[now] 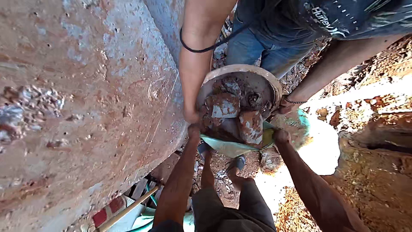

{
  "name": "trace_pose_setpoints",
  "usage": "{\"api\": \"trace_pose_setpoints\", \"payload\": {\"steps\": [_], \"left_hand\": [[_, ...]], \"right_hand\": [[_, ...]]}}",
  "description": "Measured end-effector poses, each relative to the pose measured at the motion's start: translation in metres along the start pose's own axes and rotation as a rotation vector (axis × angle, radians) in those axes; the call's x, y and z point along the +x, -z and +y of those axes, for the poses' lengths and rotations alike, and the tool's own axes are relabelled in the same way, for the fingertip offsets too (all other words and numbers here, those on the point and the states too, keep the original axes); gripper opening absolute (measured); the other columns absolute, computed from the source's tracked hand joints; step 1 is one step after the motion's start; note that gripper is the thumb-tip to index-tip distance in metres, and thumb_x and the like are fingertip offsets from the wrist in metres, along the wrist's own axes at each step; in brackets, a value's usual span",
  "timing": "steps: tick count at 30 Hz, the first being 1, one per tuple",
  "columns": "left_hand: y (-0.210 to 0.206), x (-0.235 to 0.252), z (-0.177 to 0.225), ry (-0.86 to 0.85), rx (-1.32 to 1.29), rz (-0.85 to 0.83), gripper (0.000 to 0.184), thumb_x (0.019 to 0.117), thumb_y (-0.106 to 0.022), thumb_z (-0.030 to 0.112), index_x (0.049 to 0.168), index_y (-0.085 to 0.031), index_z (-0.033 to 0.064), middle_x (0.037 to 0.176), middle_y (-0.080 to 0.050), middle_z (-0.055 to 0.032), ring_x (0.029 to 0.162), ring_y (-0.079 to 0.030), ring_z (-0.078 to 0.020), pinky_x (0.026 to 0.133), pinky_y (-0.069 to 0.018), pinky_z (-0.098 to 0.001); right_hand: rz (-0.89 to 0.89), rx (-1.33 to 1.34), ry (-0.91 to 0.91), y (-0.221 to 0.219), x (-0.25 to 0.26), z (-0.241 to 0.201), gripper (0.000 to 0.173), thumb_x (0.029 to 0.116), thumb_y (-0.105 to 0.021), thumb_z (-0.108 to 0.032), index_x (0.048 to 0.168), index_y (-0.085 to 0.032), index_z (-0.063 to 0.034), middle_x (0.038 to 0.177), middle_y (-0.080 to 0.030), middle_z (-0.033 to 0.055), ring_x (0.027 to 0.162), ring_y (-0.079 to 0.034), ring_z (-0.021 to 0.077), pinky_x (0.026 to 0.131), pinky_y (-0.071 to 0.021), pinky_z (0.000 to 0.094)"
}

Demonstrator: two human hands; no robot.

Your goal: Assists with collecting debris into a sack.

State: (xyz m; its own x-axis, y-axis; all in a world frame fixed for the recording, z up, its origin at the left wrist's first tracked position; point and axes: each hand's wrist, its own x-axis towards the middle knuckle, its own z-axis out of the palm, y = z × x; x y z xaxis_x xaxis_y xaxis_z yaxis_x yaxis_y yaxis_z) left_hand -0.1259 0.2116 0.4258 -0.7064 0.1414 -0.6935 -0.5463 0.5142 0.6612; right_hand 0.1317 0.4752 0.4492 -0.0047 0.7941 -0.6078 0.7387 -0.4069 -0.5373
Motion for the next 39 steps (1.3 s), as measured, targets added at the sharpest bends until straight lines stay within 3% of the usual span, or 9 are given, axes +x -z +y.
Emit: {"api": "trace_pose_setpoints", "payload": {"steps": [4, 14, 17, 20, 23, 27, 31, 36, 39], "left_hand": [[-0.021, 0.002, -0.02, 0.015, -0.001, 0.12, 0.039, 0.1072, -0.052, 0.027, 0.125, -0.061, -0.007, 0.12, -0.064, -0.0296, 0.112, -0.062, -0.0401, 0.096, -0.0503, -0.0575], [-0.025, -0.049, -0.04, -0.011, -0.211, 0.202, 0.022, 0.1035, -0.056, 0.016, 0.111, -0.061, -0.0044, 0.102, -0.062, -0.0214, 0.093, -0.06, -0.0295, 0.081, -0.0501, -0.0498], [-0.017, -0.061, -0.044, -0.02, -0.228, 0.183, 0.02, 0.1029, -0.057, 0.012, 0.113, -0.062, -0.0051, 0.102, -0.062, -0.019, 0.091, -0.058, -0.0248, 0.082, -0.0493, -0.0448], [-0.01, -0.039, -0.044, -0.04, -0.262, 0.202, 0.019, 0.1005, -0.056, 0.008, 0.112, -0.062, -0.0058, 0.105, -0.063, -0.02, 0.094, -0.06, -0.0259, 0.084, -0.0506, -0.0466], [-0.009, -0.037, -0.03, -0.039, -0.172, 0.208, 0.032, 0.1049, -0.052, 0.012, 0.128, -0.058, -0.0089, 0.121, -0.063, -0.0284, 0.111, -0.061, -0.0353, 0.097, -0.0496, -0.0532], [-0.006, -0.066, -0.038, -0.074, -0.191, 0.06, 0.028, 0.1022, -0.056, 0.006, 0.125, -0.06, -0.0102, 0.123, -0.062, -0.0255, 0.113, -0.06, -0.0296, 0.099, -0.0487, -0.0463], [0.019, -0.039, -0.044, -0.112, -0.336, 0.055, 0.043, 0.1044, -0.05, 0.003, 0.144, -0.042, -0.0121, 0.142, -0.05, -0.0285, 0.124, -0.053, -0.0289, 0.106, -0.0442, -0.043], [0.009, -0.032, -0.027, -0.089, -0.272, 0.045, 0.03, 0.1015, -0.051, 0.0, 0.13, -0.056, -0.007, 0.117, -0.063, -0.0223, 0.101, -0.063, -0.0257, 0.088, -0.053, -0.0435], [0.012, -0.04, -0.027, -0.109, -0.299, 0.016, 0.036, 0.103, -0.049, -0.001, 0.138, -0.05, -0.008, 0.132, -0.058, -0.0249, 0.116, -0.059, -0.0274, 0.099, -0.0494, -0.0439]], "right_hand": [[-0.063, -0.065, 0.024, -0.006, -0.016, 0.0, 0.032, 0.1067, -0.052, -0.019, 0.127, -0.065, 0.0023, 0.119, -0.065, 0.0238, 0.105, -0.063, 0.033, 0.093, -0.0505, 0.0528], [-0.113, -0.093, 0.164, 0.02, 0.047, 0.014, 0.027, 0.1026, -0.06, -0.017, 0.124, -0.071, -0.0038, 0.122, -0.068, 0.0224, 0.113, -0.065, 0.0327, 0.097, -0.0503, 0.0533], [-0.142, -0.262, 0.238, 0.005, 0.002, 0.009, 0.032, 0.1052, -0.055, -0.02, 0.128, -0.067, 0.0003, 0.128, -0.065, 0.0275, 0.122, -0.061, 0.0404, 0.105, -0.0461, 0.0579], [-0.189, -0.278, 0.328, -0.006, -0.02, 0.019, 0.032, 0.1044, -0.057, -0.021, 0.124, -0.069, 0.0009, 0.121, -0.069, 0.0259, 0.115, -0.065, 0.0385, 0.102, -0.0484, 0.0572], [-0.113, -0.128, 0.286, 0.028, 0.023, 0.022, 0.028, 0.1041, -0.058, -0.016, 0.122, -0.069, 0.0027, 0.116, -0.069, 0.0253, 0.107, -0.066, 0.0349, 0.096, -0.0515, 0.0548], [0.0, -0.195, 0.187, -0.009, -0.006, -0.003, 0.035, 0.1066, -0.051, -0.02, 0.132, -0.064, 0.0015, 0.133, -0.062, 0.0296, 0.127, -0.058, 0.0432, 0.108, -0.0434, 0.06], [-0.087, -0.223, 0.335, -0.013, -0.024, 0.026, 0.035, 0.1068, -0.053, -0.022, 0.127, -0.067, 0.0023, 0.12, -0.068, 0.0268, 0.114, -0.065, 0.0395, 0.102, -0.048, 0.0591], [0.052, -0.141, 0.192, 0.017, 0.015, 0.012, 0.03, 0.105, -0.056, -0.017, 0.126, -0.068, 0.0019, 0.127, -0.065, 0.0282, 0.121, -0.061, 0.04, 0.105, -0.0451, 0.058], [0.042, -0.143, 0.182, -0.015, -0.001, -0.004, 0.034, 0.1061, -0.055, -0.021, 0.131, -0.066, 0.0002, 0.13, -0.064, 0.0281, 0.124, -0.06, 0.0408, 0.107, -0.0443, 0.0574]]}}
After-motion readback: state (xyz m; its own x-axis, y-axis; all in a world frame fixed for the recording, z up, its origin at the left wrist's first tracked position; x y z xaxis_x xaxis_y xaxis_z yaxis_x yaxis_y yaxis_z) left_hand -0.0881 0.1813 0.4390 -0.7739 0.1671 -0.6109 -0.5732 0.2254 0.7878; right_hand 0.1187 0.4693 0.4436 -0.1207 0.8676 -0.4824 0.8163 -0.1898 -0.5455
